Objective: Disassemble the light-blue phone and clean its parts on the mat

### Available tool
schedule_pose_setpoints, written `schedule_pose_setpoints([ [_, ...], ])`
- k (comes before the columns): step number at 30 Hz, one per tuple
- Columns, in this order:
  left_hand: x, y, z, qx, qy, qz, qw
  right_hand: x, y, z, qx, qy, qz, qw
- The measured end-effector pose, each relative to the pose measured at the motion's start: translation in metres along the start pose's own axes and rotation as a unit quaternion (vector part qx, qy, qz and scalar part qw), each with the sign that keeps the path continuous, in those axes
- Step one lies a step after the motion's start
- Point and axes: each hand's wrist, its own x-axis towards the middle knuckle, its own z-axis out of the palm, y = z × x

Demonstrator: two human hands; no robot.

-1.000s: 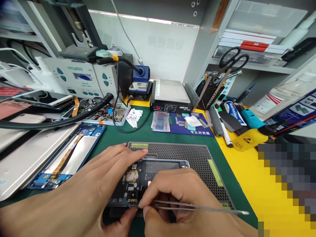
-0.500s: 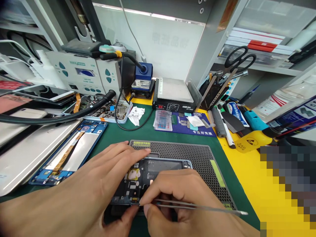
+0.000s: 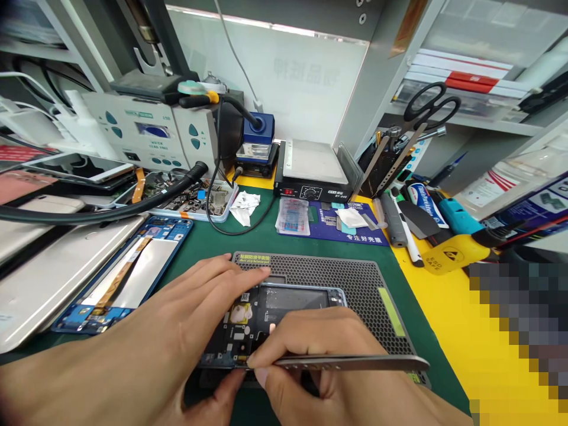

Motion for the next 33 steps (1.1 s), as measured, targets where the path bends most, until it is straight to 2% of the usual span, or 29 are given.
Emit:
schedule_pose_setpoints([
  [7,0.0,0.0016,-0.0017,-0.007,-0.005,-0.018,1.0,0.0066,-0.0068,-0.0034,0.003,-0.027,0.017,0.999],
  [13,0.0017,0.0009,0.0024,0.003,0.015,-0.011,1.0,0.007,-0.0054,-0.0008,0.039,-0.042,0.095,0.994],
  [22,0.0021,-0.0016,0.004,0.03,0.035,0.004,0.999,0.0045,-0.0059,-0.0006,0.027,-0.019,0.081,0.996],
  [33,0.0014,-0.005,-0.0037,0.021,-0.014,0.006,1.0,0.0054,-0.005,0.0019,0.133,-0.027,0.172,0.976],
])
